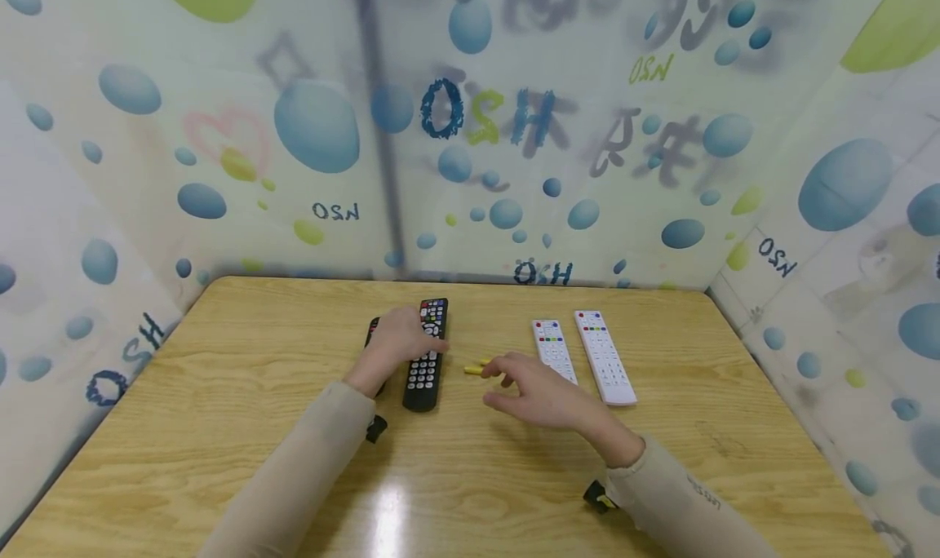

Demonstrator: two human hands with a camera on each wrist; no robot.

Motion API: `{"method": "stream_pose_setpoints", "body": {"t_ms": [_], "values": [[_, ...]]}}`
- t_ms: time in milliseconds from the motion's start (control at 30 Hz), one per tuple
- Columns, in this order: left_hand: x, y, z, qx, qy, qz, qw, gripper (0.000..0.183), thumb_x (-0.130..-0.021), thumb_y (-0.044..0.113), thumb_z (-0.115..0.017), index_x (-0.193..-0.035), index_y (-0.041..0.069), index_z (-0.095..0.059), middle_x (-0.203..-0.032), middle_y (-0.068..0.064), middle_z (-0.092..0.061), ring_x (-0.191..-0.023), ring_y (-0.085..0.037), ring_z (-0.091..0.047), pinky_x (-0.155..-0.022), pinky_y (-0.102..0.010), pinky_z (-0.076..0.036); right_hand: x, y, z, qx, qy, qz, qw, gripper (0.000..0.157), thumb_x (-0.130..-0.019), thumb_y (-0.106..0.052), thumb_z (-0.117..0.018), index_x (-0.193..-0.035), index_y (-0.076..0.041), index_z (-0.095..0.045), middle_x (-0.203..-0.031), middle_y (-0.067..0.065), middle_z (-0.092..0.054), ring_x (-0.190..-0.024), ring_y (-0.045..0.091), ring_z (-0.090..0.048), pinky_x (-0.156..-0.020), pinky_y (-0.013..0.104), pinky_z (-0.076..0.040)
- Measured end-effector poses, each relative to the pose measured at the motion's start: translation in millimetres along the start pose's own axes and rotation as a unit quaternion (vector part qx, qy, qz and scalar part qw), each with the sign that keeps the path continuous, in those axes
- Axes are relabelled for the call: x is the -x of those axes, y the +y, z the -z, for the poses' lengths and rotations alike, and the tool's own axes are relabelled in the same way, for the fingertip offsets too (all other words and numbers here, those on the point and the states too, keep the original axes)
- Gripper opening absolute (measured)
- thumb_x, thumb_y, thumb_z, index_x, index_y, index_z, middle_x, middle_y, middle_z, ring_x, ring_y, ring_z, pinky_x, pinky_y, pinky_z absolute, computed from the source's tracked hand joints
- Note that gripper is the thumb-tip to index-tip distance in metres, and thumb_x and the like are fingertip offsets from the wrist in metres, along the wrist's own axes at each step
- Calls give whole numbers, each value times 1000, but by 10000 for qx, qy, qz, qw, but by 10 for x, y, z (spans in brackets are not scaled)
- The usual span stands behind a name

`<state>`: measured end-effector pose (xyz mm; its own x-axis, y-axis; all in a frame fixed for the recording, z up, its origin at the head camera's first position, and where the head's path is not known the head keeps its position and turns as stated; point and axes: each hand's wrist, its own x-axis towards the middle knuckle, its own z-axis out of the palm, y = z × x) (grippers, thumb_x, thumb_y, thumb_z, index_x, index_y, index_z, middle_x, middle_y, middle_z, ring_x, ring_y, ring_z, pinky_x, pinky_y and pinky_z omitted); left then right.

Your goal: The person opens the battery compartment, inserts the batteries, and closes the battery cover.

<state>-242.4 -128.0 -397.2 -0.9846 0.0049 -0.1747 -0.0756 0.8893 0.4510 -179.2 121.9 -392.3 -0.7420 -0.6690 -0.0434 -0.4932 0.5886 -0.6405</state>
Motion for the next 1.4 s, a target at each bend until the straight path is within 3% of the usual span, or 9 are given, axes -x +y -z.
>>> {"method": "stream_pose_setpoints", "body": {"t_ms": [200, 433, 800, 1267, 1400], "values": [[-57, -7, -21, -375, 7, 39, 9993, 54, -83, 46, -82, -105, 0, -66, -86, -9, -64, -74, -23, -62, -63, -36, -52, 5, 14, 1, 50, 15, 43, 10000, 37, -104, -28, -63, -131, -3, -63, -129, 13, -62, -111, 29, -62, -90, 44, -53], [-75, -15, -38, -365, -87, 107, 9992, 51, -83, 45, -83, -101, 1, -66, -84, -8, -64, -72, -22, -61, -59, -34, -51, 26, 0, 9, 65, 37, 111, 9999, 37, -104, -27, -63, -131, -3, -62, -129, 12, -62, -111, 30, -62, -90, 44, -53], [-45, -6, -27, -601, -8, 81, 9982, 60, -81, 50, -84, -110, 0, -67, -84, -7, -63, -72, -21, -62, -60, -34, -52, 27, -2, 9, 70, -46, 104, 9999, 37, -104, -29, -63, -131, -4, -63, -130, 10, -62, -111, 28, -62, -90, 43, -53], [10, -40, -3, -425, 95, 38, 9990, 60, -84, 51, -83, -110, -1, -65, -88, -8, -64, -75, -22, -62, -66, -36, -53, 43, -14, 14, -11, -137, 73, 9999, 36, -104, -28, -63, -130, -3, -63, -129, 13, -63, -111, 29, -62, -91, 43, -53], [17, -69, 15, -382, 185, -43, 9991, 50, -88, 49, -79, -98, 1, -65, -82, -8, -62, -70, -21, -59, -60, -34, -50, 47, -11, 12, 2, -156, 65, 9999, 36, -104, -28, -63, -130, -4, -63, -129, 13, -63, -110, 27, -62, -90, 42, -53]]}}
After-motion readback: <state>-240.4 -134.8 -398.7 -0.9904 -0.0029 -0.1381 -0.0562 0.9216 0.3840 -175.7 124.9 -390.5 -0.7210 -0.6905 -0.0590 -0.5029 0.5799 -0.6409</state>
